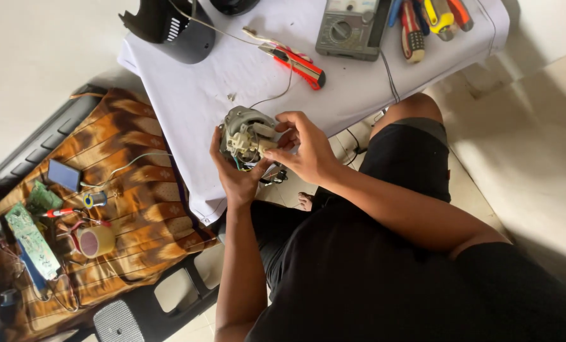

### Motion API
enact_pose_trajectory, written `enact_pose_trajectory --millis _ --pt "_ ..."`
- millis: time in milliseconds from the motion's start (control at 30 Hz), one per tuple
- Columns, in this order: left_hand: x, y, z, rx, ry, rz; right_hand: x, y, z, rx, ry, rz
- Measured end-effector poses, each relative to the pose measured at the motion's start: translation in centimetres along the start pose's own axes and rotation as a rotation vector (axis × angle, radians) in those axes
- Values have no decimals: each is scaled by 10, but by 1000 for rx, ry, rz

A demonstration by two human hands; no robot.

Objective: Disassembling and inspecting a small electric motor using a screwdriver and hands

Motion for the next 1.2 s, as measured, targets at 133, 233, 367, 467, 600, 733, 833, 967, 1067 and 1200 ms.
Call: enact_pose_trajectory --millis 133,233,367,467,600,733,833,967,1067,1200 --pt "-13 3 20 34 -51 14 -1 10 -11 13 -67 4" --pt "-16 5 26 7 -41 4 -5 16 -22 -41 -94 5" --pt "-13 7 29 5 -45 -3 -11 13 -15 -89 -9 28" --pt "-11 10 35 8 -61 -50 -13 7 -9 -119 36 51" --pt "-11 16 45 23 -144 -120 -16 3 -4 -125 66 78" --pt "-7 21 38 18 -143 -147 -22 -1 1 -164 134 107" --pt "-7 20 39 -9 -131 -170 -31 -7 3 -221 411 187" --pt "-2 21 40 -3 -79 -146 -35 2 1 -427 1052 204" --pt "2 22 33 4 -46 -171 -45 -4 -4 -278 1209 273" --pt "3 17 15 5 -25 -198 -54 -25 -22 -173 1297 353"
Point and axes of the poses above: each hand's wrist, its own y-axis away from the middle knuckle, its own x-axis out of the palm, z = x × y, the point moved 6 cm from there along -y, towards the middle knuckle, and after that the axes turned 6 degrees about -y, right-handed, at the moved point
